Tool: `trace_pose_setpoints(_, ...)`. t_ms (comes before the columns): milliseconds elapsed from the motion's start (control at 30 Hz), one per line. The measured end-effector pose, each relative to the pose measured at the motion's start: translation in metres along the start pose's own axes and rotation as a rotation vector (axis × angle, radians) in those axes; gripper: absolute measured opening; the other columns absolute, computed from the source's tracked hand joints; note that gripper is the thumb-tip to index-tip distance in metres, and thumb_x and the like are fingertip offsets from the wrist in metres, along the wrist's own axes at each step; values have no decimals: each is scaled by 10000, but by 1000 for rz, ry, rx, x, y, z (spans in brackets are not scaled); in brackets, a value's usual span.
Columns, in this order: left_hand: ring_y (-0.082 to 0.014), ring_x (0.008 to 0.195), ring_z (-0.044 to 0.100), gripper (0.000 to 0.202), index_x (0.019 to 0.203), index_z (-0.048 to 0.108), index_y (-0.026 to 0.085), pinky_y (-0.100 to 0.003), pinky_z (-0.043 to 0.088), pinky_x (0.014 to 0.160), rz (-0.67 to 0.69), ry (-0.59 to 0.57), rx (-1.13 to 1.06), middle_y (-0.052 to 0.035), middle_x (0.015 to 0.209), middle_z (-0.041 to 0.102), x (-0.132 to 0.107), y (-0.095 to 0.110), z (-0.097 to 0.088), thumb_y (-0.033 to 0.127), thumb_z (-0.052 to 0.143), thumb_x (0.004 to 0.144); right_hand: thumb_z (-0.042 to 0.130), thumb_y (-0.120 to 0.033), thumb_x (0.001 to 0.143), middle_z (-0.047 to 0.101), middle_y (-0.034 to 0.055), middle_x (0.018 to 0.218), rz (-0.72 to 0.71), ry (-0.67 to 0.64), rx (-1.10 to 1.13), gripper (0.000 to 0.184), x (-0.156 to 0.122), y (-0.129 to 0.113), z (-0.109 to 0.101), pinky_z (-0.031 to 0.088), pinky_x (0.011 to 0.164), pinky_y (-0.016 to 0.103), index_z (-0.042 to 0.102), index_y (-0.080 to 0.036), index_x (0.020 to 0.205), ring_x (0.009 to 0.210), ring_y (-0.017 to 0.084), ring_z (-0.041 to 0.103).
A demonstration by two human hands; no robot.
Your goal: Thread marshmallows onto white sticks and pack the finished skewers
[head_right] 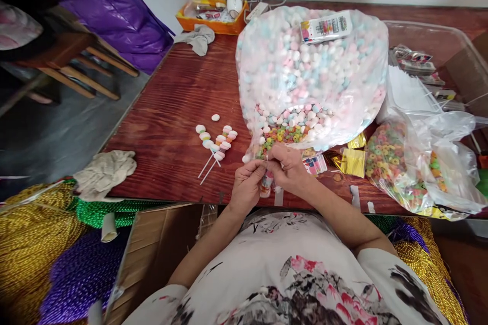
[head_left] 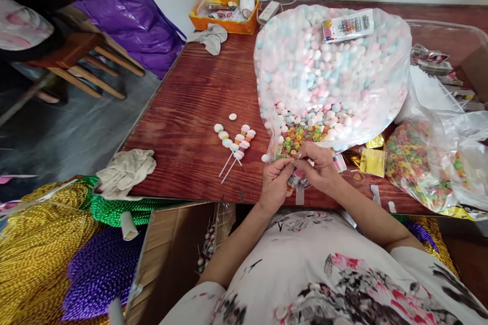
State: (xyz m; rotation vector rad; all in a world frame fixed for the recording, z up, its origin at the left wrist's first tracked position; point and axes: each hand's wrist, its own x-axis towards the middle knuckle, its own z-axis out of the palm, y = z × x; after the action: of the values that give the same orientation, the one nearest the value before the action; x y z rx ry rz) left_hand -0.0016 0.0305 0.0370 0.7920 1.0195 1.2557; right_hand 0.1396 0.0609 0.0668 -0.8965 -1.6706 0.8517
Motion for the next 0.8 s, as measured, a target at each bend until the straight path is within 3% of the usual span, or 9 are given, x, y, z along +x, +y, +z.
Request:
trace_pose_setpoints(100,-67,496,521,336,790,699,167,-191,473,516,5,56,-88,37,609,603,3,2,5,488,780,730,621,-333,882,588,0,789,116,90,166,122,-12,3,0,422,615,270,619,-211,889,651,116,504)
trace_pose_setpoints(167,-73,507,537,332,807,707,180,-199,487,525,38,83,-60,38,621,608,5,2,6,503,758,750,685,-369,833,616,22,908,166,137,211,226,-21,4,2,429,595,267,632,-224,999,658,114,509)
trace_pose_setpoints(267,-114,716,633,294,847,743,191,-218,531,685,109,103,53,4,766,685,5,-3,5,473,755,765,771,-286,747,601,-3,788,148,152,79,162,-32,5,9,409,592,268,670,-215,853,638,115,491)
trace_pose_setpoints(400,-172,1038,635,340,1056,731,237,-257,510,897,66,64,83,-31,1006,715,-5,-10,3,472,711,812,675,-248,823,579,-20,646,146,214,101,124,-34,10,13,424,621,276,662,-205,708,634,125,522)
trace_pose_setpoints(500,-179,939,634,344,994,726,210,-273,518,848,-10,-36,133,-42,910,697,-14,-8,1,509,676,832,661,-260,830,619,-7,684,151,171,102,126,-35,14,13,448,657,287,680,-205,718,675,137,556)
trace_pose_setpoints(633,-147,688,563,348,878,699,186,-243,487,648,-69,-59,267,-12,717,614,-20,-1,0,529,669,824,664,-249,827,658,-2,723,202,220,130,76,-41,17,17,460,659,284,696,-207,771,682,140,578)
trace_pose_setpoints(800,-130,692,528,334,776,664,178,-215,442,634,-99,-204,335,-13,721,598,-17,6,-5,509,686,811,640,-228,836,607,-5,675,129,210,61,137,-43,16,18,459,668,296,657,-210,701,672,141,545)
